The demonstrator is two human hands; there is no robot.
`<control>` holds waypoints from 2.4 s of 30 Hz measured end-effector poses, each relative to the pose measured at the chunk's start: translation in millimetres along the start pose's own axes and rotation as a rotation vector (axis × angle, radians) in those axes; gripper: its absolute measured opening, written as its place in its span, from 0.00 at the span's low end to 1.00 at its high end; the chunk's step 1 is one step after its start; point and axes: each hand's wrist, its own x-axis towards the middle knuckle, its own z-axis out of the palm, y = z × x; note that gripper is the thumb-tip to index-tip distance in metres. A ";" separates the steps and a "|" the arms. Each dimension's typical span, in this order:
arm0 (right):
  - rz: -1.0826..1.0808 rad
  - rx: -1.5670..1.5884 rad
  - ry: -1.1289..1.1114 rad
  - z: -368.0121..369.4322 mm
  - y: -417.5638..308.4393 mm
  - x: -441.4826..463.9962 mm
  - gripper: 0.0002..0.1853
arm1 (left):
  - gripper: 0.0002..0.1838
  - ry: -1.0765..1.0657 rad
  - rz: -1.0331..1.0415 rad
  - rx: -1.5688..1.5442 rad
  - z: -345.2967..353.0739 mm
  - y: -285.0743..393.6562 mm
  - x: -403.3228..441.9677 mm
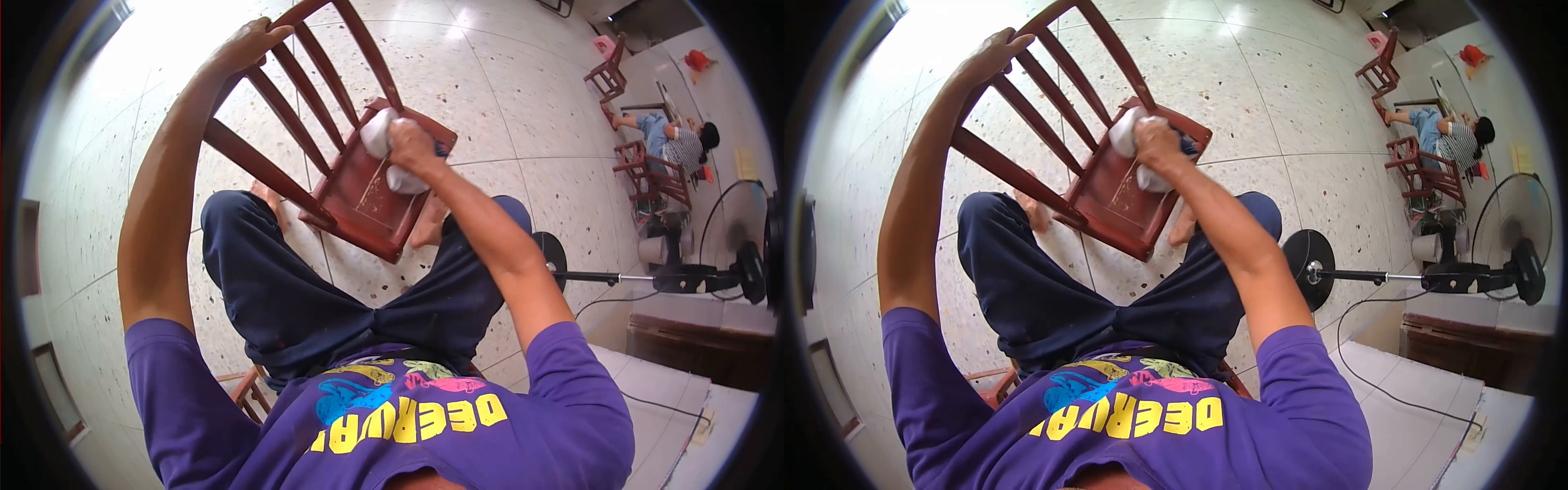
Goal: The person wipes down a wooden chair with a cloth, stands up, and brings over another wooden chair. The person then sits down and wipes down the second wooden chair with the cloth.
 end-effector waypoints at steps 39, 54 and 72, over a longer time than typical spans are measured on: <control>0.134 -0.123 -0.364 4.7 69.7 -35.5 0.29 | 0.45 -0.129 -0.370 -0.033 -20.5 43.7 -23.1; 0.134 0.263 -0.458 20.7 -59.6 -134.8 0.32 | 0.39 0.016 0.023 -0.027 2.3 -17.1 11.3; 0.132 0.338 -0.365 17.1 -59.4 -132.8 0.30 | 0.29 -0.020 -0.059 -0.150 0.9 -16.5 9.5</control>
